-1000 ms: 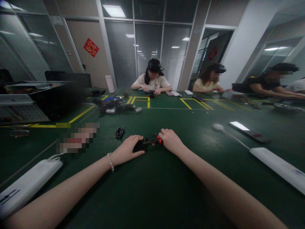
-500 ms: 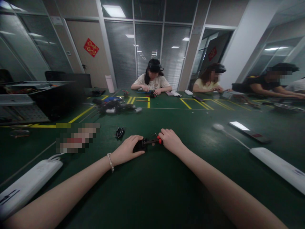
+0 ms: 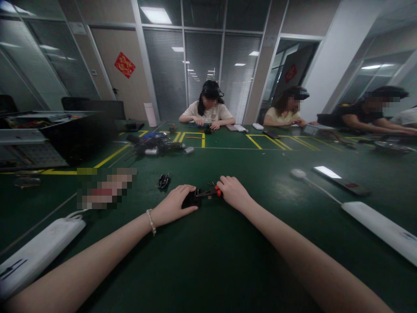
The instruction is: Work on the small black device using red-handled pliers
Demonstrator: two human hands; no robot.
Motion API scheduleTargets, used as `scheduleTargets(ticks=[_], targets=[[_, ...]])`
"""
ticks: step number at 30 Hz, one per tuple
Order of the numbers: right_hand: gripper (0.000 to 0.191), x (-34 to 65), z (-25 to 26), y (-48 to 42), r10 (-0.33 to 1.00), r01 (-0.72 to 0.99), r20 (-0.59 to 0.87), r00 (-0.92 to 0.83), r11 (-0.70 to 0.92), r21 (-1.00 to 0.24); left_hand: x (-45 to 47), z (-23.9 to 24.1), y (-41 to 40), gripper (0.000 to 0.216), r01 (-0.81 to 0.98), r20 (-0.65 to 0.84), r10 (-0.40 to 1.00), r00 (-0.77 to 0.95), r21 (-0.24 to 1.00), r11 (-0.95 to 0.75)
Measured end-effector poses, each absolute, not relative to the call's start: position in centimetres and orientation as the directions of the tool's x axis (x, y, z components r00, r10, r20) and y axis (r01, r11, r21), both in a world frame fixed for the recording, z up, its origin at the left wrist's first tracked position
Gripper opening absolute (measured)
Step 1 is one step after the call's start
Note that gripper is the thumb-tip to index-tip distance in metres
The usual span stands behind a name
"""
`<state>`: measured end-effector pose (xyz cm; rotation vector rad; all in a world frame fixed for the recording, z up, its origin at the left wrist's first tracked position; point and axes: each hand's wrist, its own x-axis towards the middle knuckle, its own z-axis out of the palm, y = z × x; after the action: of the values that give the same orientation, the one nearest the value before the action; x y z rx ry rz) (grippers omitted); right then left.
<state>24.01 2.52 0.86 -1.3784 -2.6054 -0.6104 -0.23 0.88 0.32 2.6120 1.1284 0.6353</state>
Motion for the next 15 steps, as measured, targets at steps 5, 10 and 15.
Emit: scheduleTargets(ticks=[5, 10, 15], targets=[[0.020, 23.95, 0.88, 2.51, 0.764, 0.821, 0.309, -0.566, 0.493, 0.286, -0.23, 0.60, 0.72, 0.051, 0.642, 0.277, 0.745, 0.607, 0.381, -0.665], [0.019, 23.92, 0.94, 2.49, 0.764, 0.821, 0.307, -0.567, 0.497, 0.281, -0.25, 0.62, 0.73, 0.051, 0.641, 0.276, 0.743, 0.610, 0.379, -0.667], [0.019, 23.95, 0.93, 2.47, 0.759, 0.817, 0.308, -0.574, 0.501, 0.286, -0.27, 0.41, 0.87, 0.051, 0.638, 0.290, 0.734, 0.614, 0.366, -0.678]])
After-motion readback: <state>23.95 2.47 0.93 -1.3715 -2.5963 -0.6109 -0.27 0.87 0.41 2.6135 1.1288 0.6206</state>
